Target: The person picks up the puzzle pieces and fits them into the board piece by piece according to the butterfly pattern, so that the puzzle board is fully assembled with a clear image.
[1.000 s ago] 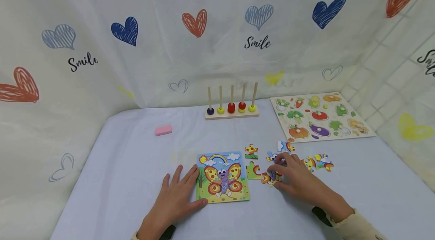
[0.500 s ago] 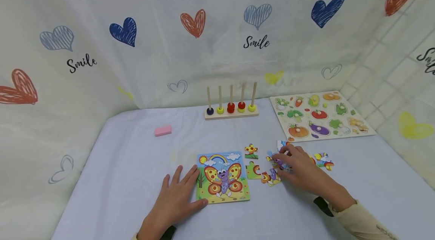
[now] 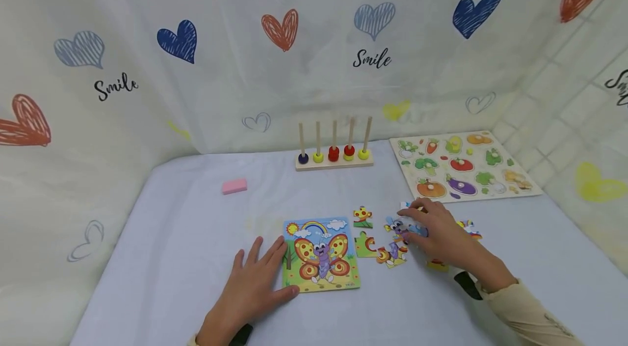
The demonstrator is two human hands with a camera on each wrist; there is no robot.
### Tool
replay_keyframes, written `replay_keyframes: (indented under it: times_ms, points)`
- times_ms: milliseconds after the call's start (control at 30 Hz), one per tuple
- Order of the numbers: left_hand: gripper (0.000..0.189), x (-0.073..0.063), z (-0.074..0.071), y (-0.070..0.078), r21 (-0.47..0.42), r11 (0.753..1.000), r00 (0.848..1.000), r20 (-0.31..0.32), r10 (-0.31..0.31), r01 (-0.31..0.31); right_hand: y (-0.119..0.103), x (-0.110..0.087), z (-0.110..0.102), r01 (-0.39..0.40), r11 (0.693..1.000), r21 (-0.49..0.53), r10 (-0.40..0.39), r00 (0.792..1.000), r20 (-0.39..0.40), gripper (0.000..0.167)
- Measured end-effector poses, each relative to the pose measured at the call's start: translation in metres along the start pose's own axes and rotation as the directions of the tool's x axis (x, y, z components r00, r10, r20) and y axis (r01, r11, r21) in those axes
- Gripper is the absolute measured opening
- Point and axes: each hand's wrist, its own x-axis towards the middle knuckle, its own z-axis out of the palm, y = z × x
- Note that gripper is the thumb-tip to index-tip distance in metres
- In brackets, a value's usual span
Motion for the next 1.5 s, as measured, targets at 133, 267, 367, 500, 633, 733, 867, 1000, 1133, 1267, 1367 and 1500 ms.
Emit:
replay_keyframes:
  times_ms: [133, 267, 367, 500, 633, 733, 867, 1000, 1133, 1267, 1367, 1500]
  points:
    - [0.094, 0.001, 0.000, 0.000, 0.004, 1.000, 1.000, -0.011, 0.007, -0.007, 0.008, 0.000, -0.008, -0.029, 1.000, -0.005, 0.029, 1.000, -0.006, 0.045]
    - [0.094, 0.000, -0.001, 0.000, 0.007, 1.000, 1.000, -0.019, 0.007, -0.007, 0.014, 0.000, -0.015, -0.072, 0.997, 0.007, 0.072, 0.997, 0.005, 0.046]
    - [0.094, 0.001, -0.002, 0.000, 0.003, 1.000, 1.000, -0.013, 0.007, -0.007, 0.017, -0.001, -0.020, -0.085, 0.996, -0.002, 0.085, 0.996, 0.012, 0.046]
    - [0.095, 0.001, -0.002, 0.000, 0.007, 1.000, 1.000, -0.017, 0.012, -0.012, 0.019, -0.001, -0.027, -0.079, 0.997, -0.017, 0.079, 0.997, -0.007, 0.047]
    - [0.095, 0.002, -0.004, -0.001, 0.025, 1.000, 0.999, -0.030, 0.015, -0.014, 0.020, -0.006, -0.031, -0.080, 0.997, -0.021, 0.080, 0.997, -0.007, 0.049]
    - [0.095, 0.001, -0.004, -0.002, 0.029, 1.000, 0.999, -0.030, 0.014, -0.013, 0.022, -0.012, -0.034, -0.073, 0.997, -0.033, 0.073, 0.997, -0.012, 0.049]
    - [0.095, 0.001, -0.004, -0.002, 0.017, 1.000, 1.000, -0.028, 0.013, -0.013, 0.028, -0.021, -0.036, -0.076, 0.996, -0.054, 0.075, 0.997, -0.031, 0.049]
    - [0.095, 0.001, -0.004, -0.002, 0.011, 1.000, 1.000, -0.025, 0.007, -0.007, 0.036, -0.027, -0.036, -0.104, 0.993, -0.055, 0.102, 0.994, -0.026, 0.049]
    - [0.095, 0.000, -0.002, -0.003, 0.006, 1.000, 1.000, -0.021, 0.006, -0.006, 0.045, -0.033, -0.036, -0.135, 0.989, -0.062, 0.134, 0.991, -0.018, 0.049]
    - [0.095, 0.000, -0.001, -0.004, 0.002, 1.000, 1.000, -0.018, 0.010, -0.010, 0.054, -0.038, -0.035, -0.156, 0.986, -0.064, 0.156, 0.988, -0.004, 0.048]
    - [0.095, 0.000, 0.000, -0.004, 0.002, 1.000, 1.000, -0.014, 0.010, -0.010, 0.061, -0.040, -0.033, -0.171, 0.983, -0.067, 0.172, 0.985, 0.011, 0.046]
    - [0.095, 0.001, 0.002, -0.003, -0.005, 1.000, 1.000, -0.010, 0.007, -0.007, 0.068, -0.044, -0.030, -0.193, 0.978, -0.077, 0.195, 0.981, 0.021, 0.043]
